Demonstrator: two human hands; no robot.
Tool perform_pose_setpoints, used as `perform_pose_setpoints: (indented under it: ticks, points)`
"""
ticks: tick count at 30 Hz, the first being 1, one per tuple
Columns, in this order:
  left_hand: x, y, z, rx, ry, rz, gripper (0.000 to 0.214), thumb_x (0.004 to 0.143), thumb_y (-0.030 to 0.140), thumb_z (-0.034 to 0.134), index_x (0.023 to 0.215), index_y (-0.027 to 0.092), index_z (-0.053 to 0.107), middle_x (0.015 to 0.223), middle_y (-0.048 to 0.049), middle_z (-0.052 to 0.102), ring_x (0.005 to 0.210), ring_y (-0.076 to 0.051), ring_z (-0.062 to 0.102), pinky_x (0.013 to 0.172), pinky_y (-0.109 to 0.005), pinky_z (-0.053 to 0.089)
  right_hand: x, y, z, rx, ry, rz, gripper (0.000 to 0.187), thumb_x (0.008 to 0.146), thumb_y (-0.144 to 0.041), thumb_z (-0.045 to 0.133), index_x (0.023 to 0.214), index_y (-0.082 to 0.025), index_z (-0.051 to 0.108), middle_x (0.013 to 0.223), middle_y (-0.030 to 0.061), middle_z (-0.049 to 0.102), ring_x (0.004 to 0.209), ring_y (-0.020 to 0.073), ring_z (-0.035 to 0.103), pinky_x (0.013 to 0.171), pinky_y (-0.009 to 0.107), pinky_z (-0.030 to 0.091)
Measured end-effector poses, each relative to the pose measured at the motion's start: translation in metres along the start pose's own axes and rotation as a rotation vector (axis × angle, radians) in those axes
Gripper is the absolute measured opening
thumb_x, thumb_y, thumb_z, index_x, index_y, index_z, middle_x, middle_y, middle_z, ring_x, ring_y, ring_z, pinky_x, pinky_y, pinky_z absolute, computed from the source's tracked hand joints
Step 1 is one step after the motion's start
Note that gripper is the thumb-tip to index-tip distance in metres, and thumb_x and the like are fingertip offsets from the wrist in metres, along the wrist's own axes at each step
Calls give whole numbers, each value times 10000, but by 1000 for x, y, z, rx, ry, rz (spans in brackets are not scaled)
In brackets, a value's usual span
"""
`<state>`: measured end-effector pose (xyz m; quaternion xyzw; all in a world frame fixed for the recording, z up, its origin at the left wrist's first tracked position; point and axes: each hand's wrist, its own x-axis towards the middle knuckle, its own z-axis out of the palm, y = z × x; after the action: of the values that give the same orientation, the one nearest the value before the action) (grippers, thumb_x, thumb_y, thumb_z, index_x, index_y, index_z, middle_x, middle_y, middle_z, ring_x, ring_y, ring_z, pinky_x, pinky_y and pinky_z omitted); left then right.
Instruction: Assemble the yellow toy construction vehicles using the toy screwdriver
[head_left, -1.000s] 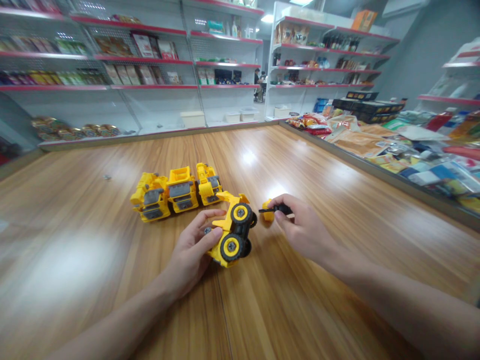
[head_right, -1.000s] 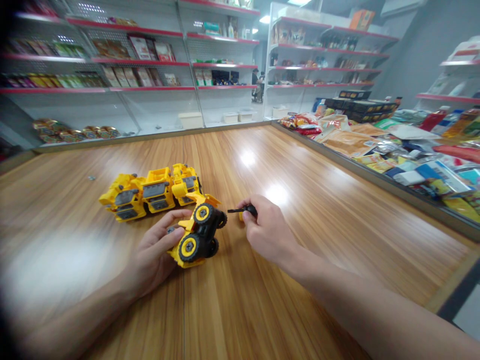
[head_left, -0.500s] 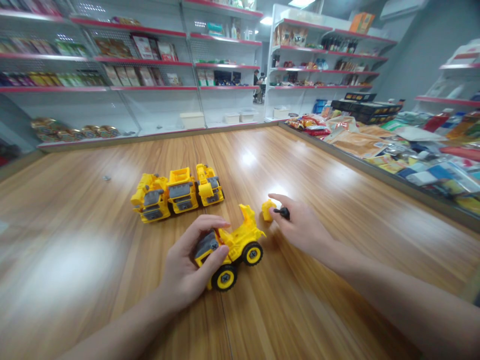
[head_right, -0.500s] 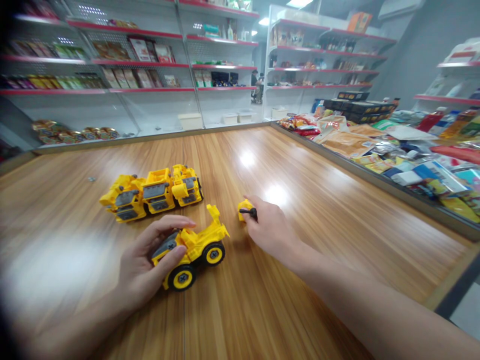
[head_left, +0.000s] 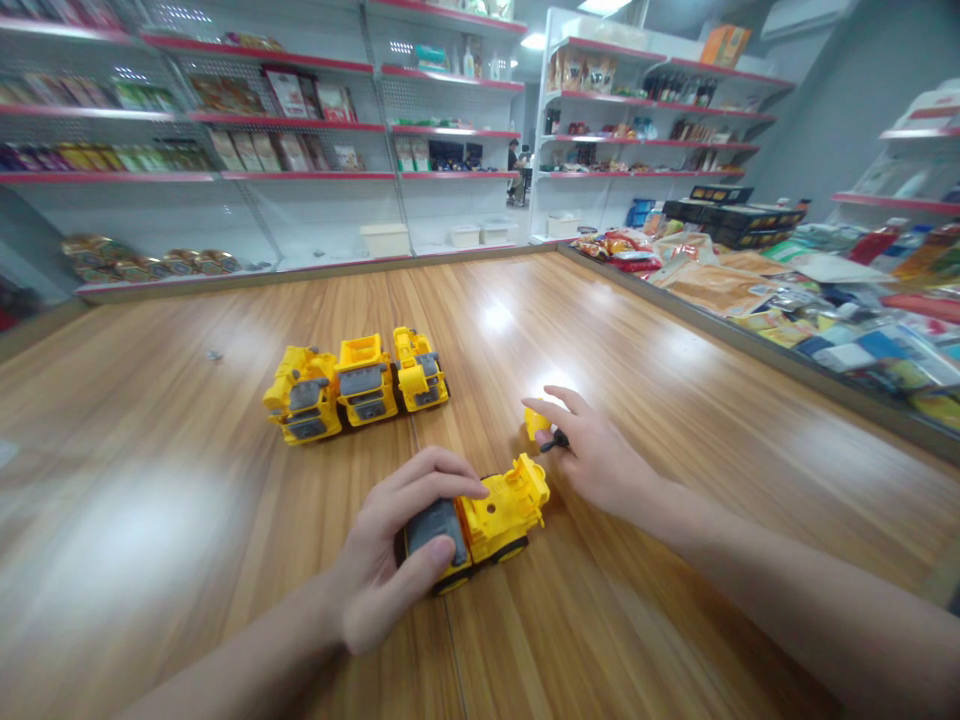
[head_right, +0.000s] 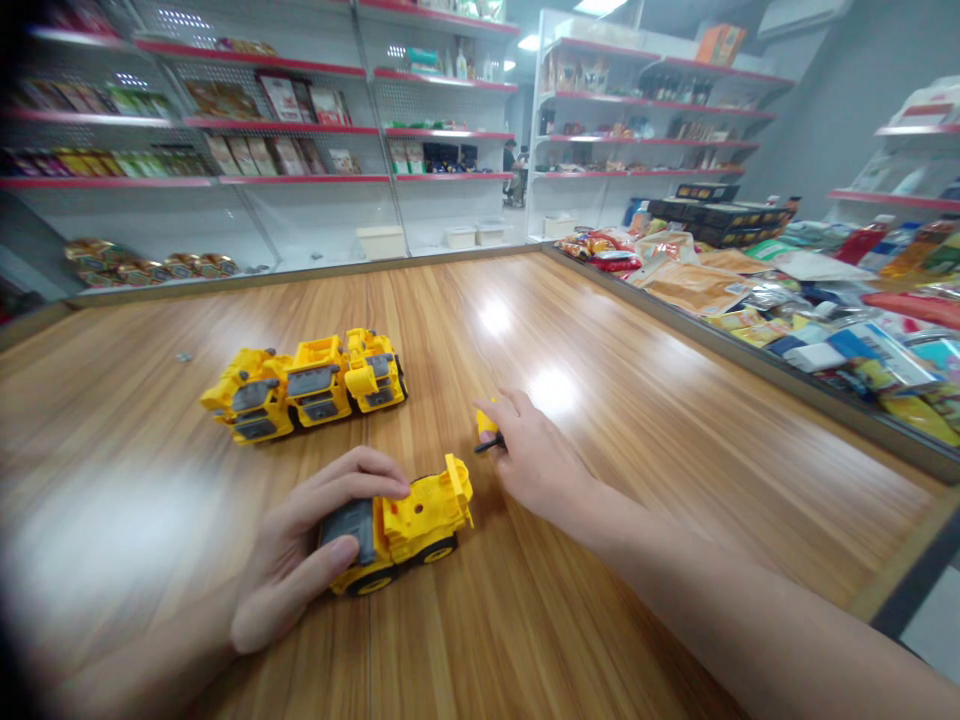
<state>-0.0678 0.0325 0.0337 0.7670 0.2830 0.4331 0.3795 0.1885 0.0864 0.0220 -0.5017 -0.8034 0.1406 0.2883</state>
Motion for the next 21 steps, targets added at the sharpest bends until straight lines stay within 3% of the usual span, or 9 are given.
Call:
perform_pose_setpoints:
  ticks: [5, 8, 11, 15, 18, 21]
  points:
    - [1, 3, -4, 22, -241, 57, 550, 823, 276, 597, 1361, 181, 538, 1191, -153, 567, 1073, -313, 537, 928, -426, 436, 0, 0, -1, 101, -98, -29, 521, 782, 26, 510, 1239, -207, 600, 1214, 100, 581, 1028, 183, 614, 930, 353, 483]
    - [-1, 0, -5, -11, -314, 75, 704, 805, 255, 612, 1471, 191, 390, 1269, -163, 533, 1173, -340, 483, 1029, -482, 378, 1, 0, -1, 120, -72, 23, 405, 831, -30, 529, 1186, -202, 624, 1140, 92, 611, 970, 179, 623, 885, 344, 488]
    - [-3, -8, -2, -5, -218, 54, 745, 802, 269, 668, 1481, 231, 363, 1279, -151, 518, 1205, -337, 460, 1055, -472, 359, 4, -2, -3, 116, 29, 82, 274, 872, -90, 529, 1108, -180, 635, 1065, 87, 642, 976, 193, 609, 879, 353, 475]
    - [-3, -15, 2, 36, -72, -23, 743, 705, 324, 818, 1372, 275, 495, 1232, -122, 498, 1144, -308, 494, 971, -385, 423, 8, -8, -8, 171, 161, 131, 204, 925, -201, 521, 1108, -182, 608, 999, 67, 658, 849, 171, 603, 762, 313, 474]
    - [-3, -13, 3, 14, -56, -23, 661, 733, 294, 785, 1339, 248, 525, 1215, -130, 509, 1133, -315, 504, 963, -397, 429, 6, -17, -13, 334, 256, 145, 209, 954, -293, 520, 1133, -200, 578, 830, 17, 644, 656, 128, 557, 611, 263, 436]
    - [-4, -11, 3, -3, -69, -1, 624, 763, 200, 728, 1347, 244, 512, 1240, -139, 522, 1164, -322, 498, 991, -423, 423, 0, -28, -18, 435, 285, 75, 223, 972, -322, 510, 1163, -213, 544, 776, 1, 614, 624, 123, 535, 573, 256, 420]
